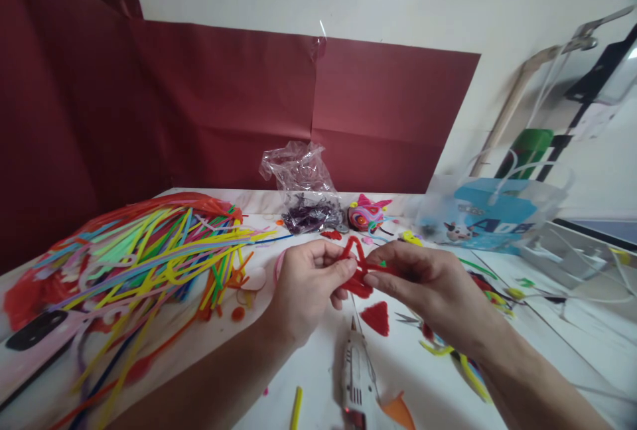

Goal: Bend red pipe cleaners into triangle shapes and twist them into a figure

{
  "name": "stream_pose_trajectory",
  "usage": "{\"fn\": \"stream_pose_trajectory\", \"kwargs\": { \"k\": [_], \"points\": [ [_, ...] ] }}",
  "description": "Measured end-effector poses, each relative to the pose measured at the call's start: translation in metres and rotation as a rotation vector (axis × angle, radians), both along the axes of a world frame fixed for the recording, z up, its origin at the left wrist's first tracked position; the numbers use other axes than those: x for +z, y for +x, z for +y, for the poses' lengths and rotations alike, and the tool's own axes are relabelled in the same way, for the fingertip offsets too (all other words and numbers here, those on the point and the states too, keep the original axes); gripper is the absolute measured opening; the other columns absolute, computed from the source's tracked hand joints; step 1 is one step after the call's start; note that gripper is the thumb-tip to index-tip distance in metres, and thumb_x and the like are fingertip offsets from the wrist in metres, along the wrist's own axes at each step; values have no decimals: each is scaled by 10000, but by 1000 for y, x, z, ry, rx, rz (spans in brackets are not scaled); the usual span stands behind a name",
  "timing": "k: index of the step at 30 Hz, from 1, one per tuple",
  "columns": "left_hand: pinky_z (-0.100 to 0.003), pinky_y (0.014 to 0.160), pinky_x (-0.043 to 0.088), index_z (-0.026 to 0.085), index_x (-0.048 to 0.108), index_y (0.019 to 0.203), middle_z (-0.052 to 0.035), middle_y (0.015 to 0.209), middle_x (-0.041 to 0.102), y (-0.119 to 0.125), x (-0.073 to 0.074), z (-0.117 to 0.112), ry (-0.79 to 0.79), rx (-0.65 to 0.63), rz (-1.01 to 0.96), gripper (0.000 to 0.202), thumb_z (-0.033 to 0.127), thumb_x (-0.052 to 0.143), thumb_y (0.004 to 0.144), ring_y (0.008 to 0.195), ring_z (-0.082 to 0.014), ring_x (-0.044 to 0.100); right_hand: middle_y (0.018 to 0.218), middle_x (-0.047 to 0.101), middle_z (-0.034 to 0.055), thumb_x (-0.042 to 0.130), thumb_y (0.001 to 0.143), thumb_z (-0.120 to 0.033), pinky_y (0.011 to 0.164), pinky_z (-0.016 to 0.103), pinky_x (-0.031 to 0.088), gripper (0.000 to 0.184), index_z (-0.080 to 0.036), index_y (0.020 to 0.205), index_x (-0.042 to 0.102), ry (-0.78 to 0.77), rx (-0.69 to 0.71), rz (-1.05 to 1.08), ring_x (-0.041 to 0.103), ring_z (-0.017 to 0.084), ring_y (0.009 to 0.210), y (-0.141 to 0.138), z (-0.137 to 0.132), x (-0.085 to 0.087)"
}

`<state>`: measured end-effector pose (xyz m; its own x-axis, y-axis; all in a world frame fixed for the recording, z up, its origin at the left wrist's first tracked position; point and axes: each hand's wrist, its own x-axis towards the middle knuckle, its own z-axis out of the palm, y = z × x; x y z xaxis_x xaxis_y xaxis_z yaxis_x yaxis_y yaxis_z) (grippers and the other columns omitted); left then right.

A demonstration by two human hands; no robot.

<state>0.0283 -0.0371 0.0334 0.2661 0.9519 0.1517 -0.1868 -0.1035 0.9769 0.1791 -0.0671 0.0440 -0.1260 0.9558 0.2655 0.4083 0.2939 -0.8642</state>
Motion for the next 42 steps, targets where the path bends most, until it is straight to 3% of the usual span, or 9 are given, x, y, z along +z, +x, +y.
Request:
{"fn": "stream_pose_trajectory", "kwargs": {
  "k": [7,12,16,23,26,31,42],
  "points": [
    [-173,372,350,128,572,587,4,446,547,1,-1,-1,-4,-21,-7,140,230,645,648,367,-62,449,561,541,-13,595,744,-349,276,162,445,205,-151,707,630,-96,12,-31,509,82,380,-3,-3,5],
    [-174,382,357,123,577,573,-3,457,557,1,-2,-1,-10,-57,-15,166,250,656,646,375,-60,451,529,548,-5,590,747,-321,298,147,423,207,-144,650,641,-5,21,-50,516,86,415,0,-1,1],
    [-176,392,361,124,606,685,5,512,559,2,-2,-3,-26,-115,-74,166,286,643,683,408,-62,460,469,492,-33,620,712,-342,280,149,378,225,-147,602,635,5,-35,34,432,62,373,1,0,2],
    [-148,437,340,128,588,681,17,570,548,8,-5,-10,-143,-142,-318,77,172,650,672,466,-35,444,392,421,-67,681,656,-383,257,167,309,262,-153,567,593,-83,-43,237,356,47,292,-7,2,0],
    [-146,435,313,124,562,624,25,539,511,8,-6,-12,-157,-112,-371,106,169,643,676,452,-27,417,371,436,-61,684,653,-404,272,166,255,278,-146,591,600,-97,-50,325,342,45,291,-11,3,-7],
    [-149,412,271,121,535,614,35,506,476,5,-4,-8,-128,-33,-354,130,178,629,685,427,-23,368,426,451,-53,642,712,-380,345,172,273,245,-136,689,644,-49,6,382,348,47,367,-16,4,-13],
    [-171,387,272,130,536,606,31,499,486,5,-4,-6,-41,58,-210,125,200,629,653,410,-39,374,508,526,-9,592,716,-288,363,191,319,189,-142,595,603,126,-83,186,396,78,433,-22,3,-9]
  ]
}}
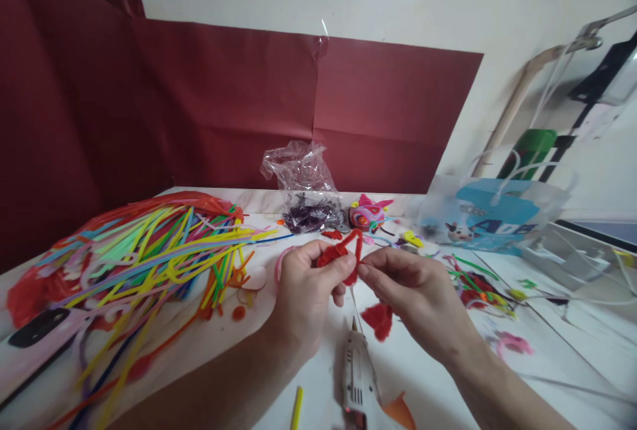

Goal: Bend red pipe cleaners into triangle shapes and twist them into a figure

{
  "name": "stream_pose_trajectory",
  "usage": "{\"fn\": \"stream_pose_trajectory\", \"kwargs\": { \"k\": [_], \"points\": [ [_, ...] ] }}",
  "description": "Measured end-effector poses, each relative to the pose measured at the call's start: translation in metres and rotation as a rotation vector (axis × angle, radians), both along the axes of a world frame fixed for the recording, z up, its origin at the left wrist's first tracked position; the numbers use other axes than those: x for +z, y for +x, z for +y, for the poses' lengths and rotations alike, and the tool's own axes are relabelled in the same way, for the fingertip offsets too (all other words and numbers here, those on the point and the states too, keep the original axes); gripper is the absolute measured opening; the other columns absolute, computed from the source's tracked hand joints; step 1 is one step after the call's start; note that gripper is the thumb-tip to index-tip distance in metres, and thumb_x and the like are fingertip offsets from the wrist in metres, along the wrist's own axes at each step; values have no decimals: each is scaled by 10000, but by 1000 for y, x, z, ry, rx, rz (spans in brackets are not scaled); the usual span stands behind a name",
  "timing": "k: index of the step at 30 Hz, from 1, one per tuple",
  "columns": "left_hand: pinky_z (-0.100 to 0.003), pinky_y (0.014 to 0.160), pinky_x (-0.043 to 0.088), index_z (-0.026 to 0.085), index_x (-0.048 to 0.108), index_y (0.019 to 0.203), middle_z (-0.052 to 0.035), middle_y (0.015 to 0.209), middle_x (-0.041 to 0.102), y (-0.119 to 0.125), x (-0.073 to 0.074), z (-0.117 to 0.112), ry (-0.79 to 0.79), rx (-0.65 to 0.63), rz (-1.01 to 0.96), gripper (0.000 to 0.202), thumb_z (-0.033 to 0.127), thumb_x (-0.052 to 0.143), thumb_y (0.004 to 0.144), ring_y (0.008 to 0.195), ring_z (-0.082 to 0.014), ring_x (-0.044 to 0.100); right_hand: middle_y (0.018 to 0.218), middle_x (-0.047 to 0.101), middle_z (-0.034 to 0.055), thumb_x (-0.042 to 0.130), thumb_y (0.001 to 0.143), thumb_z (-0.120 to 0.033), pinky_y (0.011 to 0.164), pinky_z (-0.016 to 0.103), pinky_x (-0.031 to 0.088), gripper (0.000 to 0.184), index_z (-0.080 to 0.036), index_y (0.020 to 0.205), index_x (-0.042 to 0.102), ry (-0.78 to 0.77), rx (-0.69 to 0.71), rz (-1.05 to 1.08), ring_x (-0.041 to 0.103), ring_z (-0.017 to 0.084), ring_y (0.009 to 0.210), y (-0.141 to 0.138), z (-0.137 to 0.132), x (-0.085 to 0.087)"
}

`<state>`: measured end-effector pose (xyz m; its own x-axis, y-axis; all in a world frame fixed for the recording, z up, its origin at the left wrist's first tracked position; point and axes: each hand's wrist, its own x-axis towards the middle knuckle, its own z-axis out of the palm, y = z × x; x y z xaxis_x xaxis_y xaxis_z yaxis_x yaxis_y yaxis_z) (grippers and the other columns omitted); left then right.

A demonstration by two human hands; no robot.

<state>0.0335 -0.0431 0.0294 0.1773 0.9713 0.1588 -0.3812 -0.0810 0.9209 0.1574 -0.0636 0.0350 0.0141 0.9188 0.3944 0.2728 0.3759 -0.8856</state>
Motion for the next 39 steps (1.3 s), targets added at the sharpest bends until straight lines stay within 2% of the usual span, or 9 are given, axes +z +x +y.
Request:
{"fn": "stream_pose_trajectory", "kwargs": {
  "k": [5,9,17,21,24,26,32,36,39],
  "points": [
    [-173,408,285,125,555,634,38,515,487,1,0,-2,54,-28,50,103,190,635,647,425,-38,378,457,472,-31,592,682,-241,385,188,305,180,-137,535,584,19,-70,16,358,64,424,0,-2,0],
    [-178,412,268,128,544,614,47,513,468,2,-1,-2,80,7,83,121,197,639,645,438,-37,348,432,426,-53,604,684,-252,369,180,276,182,-139,543,577,-41,-26,82,320,51,398,2,0,-3],
    [-202,421,256,152,529,601,69,433,423,-4,-2,7,157,82,192,133,226,619,666,406,-49,343,454,510,-18,544,762,-365,339,176,291,274,-130,634,603,-169,53,12,377,54,352,4,1,-2],
    [-209,424,241,150,506,577,63,443,419,-7,-2,14,96,33,150,157,227,621,650,407,-50,342,631,616,20,452,811,-229,403,212,418,191,-150,881,611,67,32,-122,507,96,421,8,-4,1],
    [-216,419,215,147,480,552,51,448,414,-10,0,16,43,-84,114,161,200,594,652,414,-51,336,822,644,51,438,787,-86,582,247,487,267,-175,977,602,386,46,-439,599,137,645,12,-6,1],
    [-219,423,213,145,469,546,43,463,420,-11,2,15,14,-139,103,154,182,581,646,423,-51,337,891,624,70,432,787,-49,616,261,486,324,-179,1042,584,534,56,-619,601,151,719,15,-5,1],
    [-224,412,177,150,440,493,48,435,393,-10,2,11,11,-191,208,175,189,572,601,406,-45,291,811,586,99,480,822,-103,530,279,432,183,-145,875,650,796,-84,-821,553,171,666,16,-5,3],
    [-214,413,207,160,435,499,53,452,422,-8,2,7,9,-209,315,185,152,617,534,422,-56,348,942,570,114,539,797,-117,645,326,438,112,-166,782,638,793,-88,-763,544,207,815,17,-8,6],
    [-214,428,207,151,450,484,62,465,383,-9,6,4,65,-245,408,173,151,597,576,437,-50,331,969,566,89,554,798,-162,719,325,448,92,-191,746,624,592,18,-625,542,212,902,19,-9,9]
  ]
}}
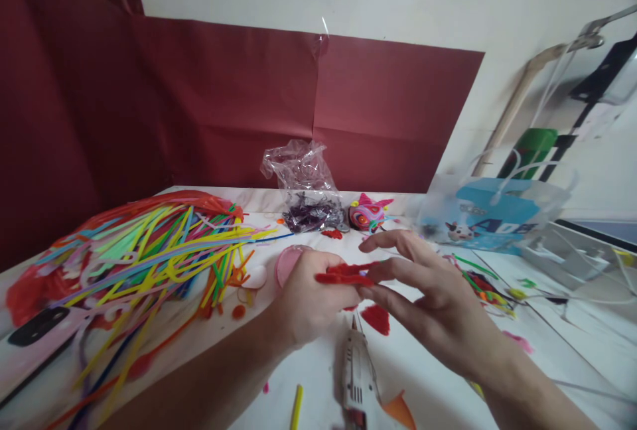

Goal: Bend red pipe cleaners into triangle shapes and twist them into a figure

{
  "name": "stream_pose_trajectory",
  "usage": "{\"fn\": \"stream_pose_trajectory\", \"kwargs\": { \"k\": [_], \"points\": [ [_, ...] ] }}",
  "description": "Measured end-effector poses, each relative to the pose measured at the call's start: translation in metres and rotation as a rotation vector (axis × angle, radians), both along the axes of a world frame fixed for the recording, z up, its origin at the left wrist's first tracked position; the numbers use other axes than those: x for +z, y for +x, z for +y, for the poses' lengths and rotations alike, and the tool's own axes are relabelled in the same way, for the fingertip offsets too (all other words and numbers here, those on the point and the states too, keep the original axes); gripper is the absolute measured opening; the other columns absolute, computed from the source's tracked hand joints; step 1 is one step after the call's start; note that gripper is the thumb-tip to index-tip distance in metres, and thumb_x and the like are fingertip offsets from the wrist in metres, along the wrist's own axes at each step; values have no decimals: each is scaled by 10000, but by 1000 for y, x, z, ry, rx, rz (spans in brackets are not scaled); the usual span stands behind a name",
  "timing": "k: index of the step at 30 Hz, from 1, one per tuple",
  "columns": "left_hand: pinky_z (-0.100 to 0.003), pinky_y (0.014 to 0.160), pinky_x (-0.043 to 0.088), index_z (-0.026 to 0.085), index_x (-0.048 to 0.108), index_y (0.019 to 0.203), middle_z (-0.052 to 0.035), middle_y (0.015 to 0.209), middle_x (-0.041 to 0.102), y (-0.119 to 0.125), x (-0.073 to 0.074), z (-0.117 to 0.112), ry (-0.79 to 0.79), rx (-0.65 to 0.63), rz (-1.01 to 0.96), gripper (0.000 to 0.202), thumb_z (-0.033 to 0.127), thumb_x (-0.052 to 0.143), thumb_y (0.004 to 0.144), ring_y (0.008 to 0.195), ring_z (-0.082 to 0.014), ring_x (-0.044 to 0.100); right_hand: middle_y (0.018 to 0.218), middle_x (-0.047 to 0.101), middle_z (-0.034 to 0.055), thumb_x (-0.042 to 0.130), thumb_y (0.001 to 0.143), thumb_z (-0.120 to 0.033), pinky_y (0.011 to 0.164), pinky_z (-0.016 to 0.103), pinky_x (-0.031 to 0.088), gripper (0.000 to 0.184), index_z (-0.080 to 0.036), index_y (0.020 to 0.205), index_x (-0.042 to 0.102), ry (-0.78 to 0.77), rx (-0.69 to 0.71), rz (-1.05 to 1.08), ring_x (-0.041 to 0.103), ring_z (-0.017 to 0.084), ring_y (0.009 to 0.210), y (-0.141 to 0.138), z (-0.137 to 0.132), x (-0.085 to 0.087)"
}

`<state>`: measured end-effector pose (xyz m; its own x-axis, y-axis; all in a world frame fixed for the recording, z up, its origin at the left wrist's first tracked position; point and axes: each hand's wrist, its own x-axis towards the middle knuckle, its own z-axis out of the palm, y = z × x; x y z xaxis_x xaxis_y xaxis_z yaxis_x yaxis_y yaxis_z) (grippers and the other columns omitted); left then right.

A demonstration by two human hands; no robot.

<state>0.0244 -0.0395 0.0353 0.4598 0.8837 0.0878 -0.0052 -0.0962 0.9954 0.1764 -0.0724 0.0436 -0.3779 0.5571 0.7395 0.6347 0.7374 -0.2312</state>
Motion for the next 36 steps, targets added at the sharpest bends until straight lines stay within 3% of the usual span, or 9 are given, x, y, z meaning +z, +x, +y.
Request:
{"fn": "stream_pose_trajectory", "kwargs": {
  "k": [5,12,18,22,26,31,36],
  "points": [
    [-220,435,209,155,457,483,63,463,370,-2,3,-4,126,-51,79,198,180,584,633,453,-58,306,763,598,29,611,771,-251,703,297,447,161,-195,624,575,-402,93,251,565,174,758,4,4,3],
    [-207,440,263,152,558,586,52,499,472,-3,-3,-4,148,-102,32,75,131,553,659,460,-64,367,613,576,8,637,737,-340,464,227,408,219,-173,613,567,-693,118,431,525,123,546,5,5,3],
    [-206,450,282,154,524,533,47,492,455,-2,0,-8,148,-124,108,138,127,532,668,468,-67,377,565,556,-6,643,718,-374,380,211,362,252,-170,624,529,-806,120,459,485,97,448,1,4,2],
    [-206,451,257,150,469,535,58,489,392,-2,2,-7,77,-164,66,152,128,562,652,465,-53,326,533,526,-31,659,702,-367,417,229,403,252,-175,666,500,-888,158,530,503,102,441,1,6,-2],
    [-204,440,251,136,496,555,47,484,425,0,-1,-6,-30,-213,-62,156,168,621,643,450,-49,348,530,520,-38,688,669,-373,417,232,410,275,-178,698,497,-921,210,607,496,101,430,1,8,-4],
    [-192,455,322,132,547,621,18,552,509,6,-4,-5,-113,73,-380,113,184,641,657,490,-63,430,627,555,-11,658,707,-385,513,230,435,227,-180,721,561,-673,166,747,519,109,540,3,14,-4],
    [-198,498,393,133,546,656,6,590,548,11,-8,-5,-134,158,-499,89,153,633,665,523,-70,476,571,583,2,645,708,-411,522,243,411,259,-169,653,574,-744,120,675,516,126,539,-5,16,-5]
  ]
}}
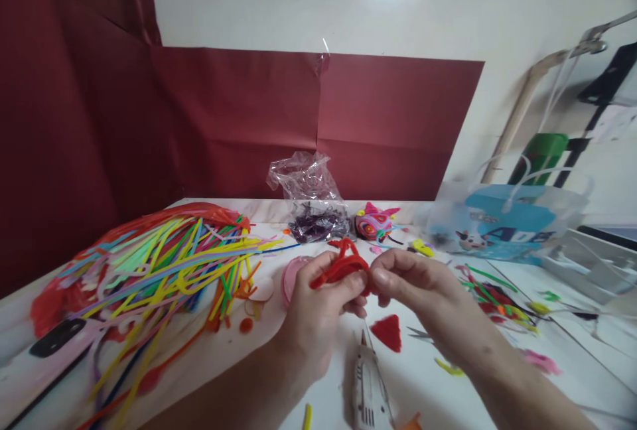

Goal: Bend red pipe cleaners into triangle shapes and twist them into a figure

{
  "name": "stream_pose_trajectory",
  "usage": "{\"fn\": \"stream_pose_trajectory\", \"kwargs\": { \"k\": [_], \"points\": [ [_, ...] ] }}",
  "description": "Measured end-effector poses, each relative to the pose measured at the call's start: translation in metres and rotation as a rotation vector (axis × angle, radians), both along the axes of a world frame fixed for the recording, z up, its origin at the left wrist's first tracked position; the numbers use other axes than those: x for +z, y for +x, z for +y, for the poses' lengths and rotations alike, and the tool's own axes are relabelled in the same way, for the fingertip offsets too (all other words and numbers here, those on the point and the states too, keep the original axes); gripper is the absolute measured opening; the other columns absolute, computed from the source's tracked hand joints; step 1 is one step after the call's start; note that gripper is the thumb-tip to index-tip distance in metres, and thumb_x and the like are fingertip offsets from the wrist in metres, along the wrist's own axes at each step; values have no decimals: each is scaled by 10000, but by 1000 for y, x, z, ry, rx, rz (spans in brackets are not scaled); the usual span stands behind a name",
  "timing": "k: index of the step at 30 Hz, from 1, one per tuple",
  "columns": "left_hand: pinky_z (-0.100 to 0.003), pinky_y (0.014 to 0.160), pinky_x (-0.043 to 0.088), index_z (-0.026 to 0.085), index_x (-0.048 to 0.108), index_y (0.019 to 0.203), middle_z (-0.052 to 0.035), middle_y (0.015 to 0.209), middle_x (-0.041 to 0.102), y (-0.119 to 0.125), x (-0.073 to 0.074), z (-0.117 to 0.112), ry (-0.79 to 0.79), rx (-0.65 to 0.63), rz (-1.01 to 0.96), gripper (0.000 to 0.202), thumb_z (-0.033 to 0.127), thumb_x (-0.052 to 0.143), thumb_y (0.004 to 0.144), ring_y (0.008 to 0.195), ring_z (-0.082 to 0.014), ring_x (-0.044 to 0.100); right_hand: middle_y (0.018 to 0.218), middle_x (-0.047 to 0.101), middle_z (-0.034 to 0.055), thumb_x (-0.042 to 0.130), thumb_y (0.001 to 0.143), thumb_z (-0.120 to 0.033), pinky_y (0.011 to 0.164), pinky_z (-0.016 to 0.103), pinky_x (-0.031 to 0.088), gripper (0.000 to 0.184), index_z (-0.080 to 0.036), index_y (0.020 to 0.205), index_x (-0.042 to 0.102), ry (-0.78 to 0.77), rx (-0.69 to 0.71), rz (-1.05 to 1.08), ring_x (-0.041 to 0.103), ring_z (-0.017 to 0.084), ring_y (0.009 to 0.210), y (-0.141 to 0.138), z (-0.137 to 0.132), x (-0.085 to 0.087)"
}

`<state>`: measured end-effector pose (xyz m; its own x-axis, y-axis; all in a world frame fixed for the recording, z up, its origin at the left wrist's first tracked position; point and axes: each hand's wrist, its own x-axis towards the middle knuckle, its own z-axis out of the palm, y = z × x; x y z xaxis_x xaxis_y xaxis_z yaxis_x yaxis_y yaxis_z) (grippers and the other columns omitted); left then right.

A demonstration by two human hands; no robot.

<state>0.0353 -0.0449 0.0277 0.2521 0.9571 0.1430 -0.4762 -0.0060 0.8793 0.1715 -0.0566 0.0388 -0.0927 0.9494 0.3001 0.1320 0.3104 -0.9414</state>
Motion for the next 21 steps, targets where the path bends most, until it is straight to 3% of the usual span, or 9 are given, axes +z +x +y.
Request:
{"fn": "stream_pose_trajectory", "kwargs": {
  "k": [4,13,17,21],
  "points": [
    [-207,489,418,127,554,693,10,574,548,3,-1,-4,41,-10,41,82,135,627,656,526,-84,496,554,603,-4,661,690,-417,515,230,384,283,-164,628,550,-63,45,31,511,115,522,-6,-1,1],
    [-204,488,424,142,510,710,28,521,537,1,0,-5,189,9,182,107,179,608,694,477,-82,499,528,596,10,559,796,-381,515,234,363,292,-148,622,573,-102,204,130,494,109,505,-4,1,-5],
    [-194,489,412,150,504,711,36,534,534,0,0,-3,188,-13,205,122,200,615,695,499,-83,509,478,571,-5,624,736,-371,470,221,348,279,-153,575,559,-92,144,190,469,95,454,-8,3,-9],
    [-210,567,435,148,550,816,-17,730,622,-8,5,1,197,-41,167,197,259,643,683,644,-117,584,490,542,-18,678,666,-378,454,211,346,268,-150,568,576,-24,-82,124,433,85,457,-7,1,-5]
  ]
}}
